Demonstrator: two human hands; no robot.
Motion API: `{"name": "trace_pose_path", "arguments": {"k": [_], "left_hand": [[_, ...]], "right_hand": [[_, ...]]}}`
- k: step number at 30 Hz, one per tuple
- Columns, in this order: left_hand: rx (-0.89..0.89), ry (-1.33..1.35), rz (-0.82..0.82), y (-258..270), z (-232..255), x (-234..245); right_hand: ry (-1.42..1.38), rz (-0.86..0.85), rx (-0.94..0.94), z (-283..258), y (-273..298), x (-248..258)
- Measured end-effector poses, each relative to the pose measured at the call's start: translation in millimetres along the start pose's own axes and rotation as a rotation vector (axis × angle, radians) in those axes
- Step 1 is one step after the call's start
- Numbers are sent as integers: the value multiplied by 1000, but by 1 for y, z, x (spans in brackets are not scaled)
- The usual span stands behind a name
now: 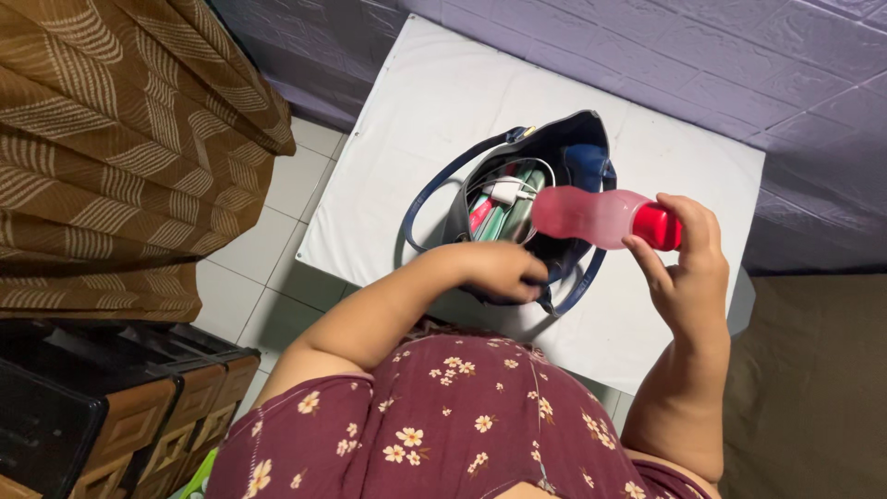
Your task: The person takes items out of a blue handbag on a table and lays them out, removing a pink water bottle, a wallet, a glasses case, a charging cable and adapter, a pack of wipes, a small pouch, a watch and other small items, arranging them on the table next to the empty bag.
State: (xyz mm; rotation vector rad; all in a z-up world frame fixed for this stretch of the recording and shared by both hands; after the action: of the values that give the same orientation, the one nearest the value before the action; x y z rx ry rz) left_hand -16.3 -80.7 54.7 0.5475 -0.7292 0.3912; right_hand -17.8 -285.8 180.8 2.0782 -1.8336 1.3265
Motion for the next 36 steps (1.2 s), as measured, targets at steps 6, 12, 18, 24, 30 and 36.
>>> {"name": "trace_pose_path", "arguments": {"k": [6,12,18,24,30,36], "left_hand": [[-321,98,80,28,12,-1],[89,-240,70,44,11,-12],[121,-530,2,36,23,-48],[101,-536,-54,19,16,-55],[77,-506,-11,17,13,-35],[77,-481,37,33,26,-13]], "right_hand": [[-203,-296,-147,-2,-19,-19],[-176,-553,-153,-9,-39,-46],[-357,-613,-82,-3,-43,-50],[-359,-734,-45,-3,-44,-84],[-257,-771,-43,-4,-41,-111],[-119,-799,56,-28,-32,-117]]}}
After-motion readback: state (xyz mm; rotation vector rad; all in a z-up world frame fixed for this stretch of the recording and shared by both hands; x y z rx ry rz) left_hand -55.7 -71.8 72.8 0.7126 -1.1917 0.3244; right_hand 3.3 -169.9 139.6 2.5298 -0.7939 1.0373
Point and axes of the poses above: each hand's wrist, its own y-axis away from the middle knuckle, its own x-axis out of the back of the hand, z = x × y, the point moved 4 cm from there along -y, towards the middle knuckle, and after that the axes turned 13 degrees about -y, right-handed, at the moved point
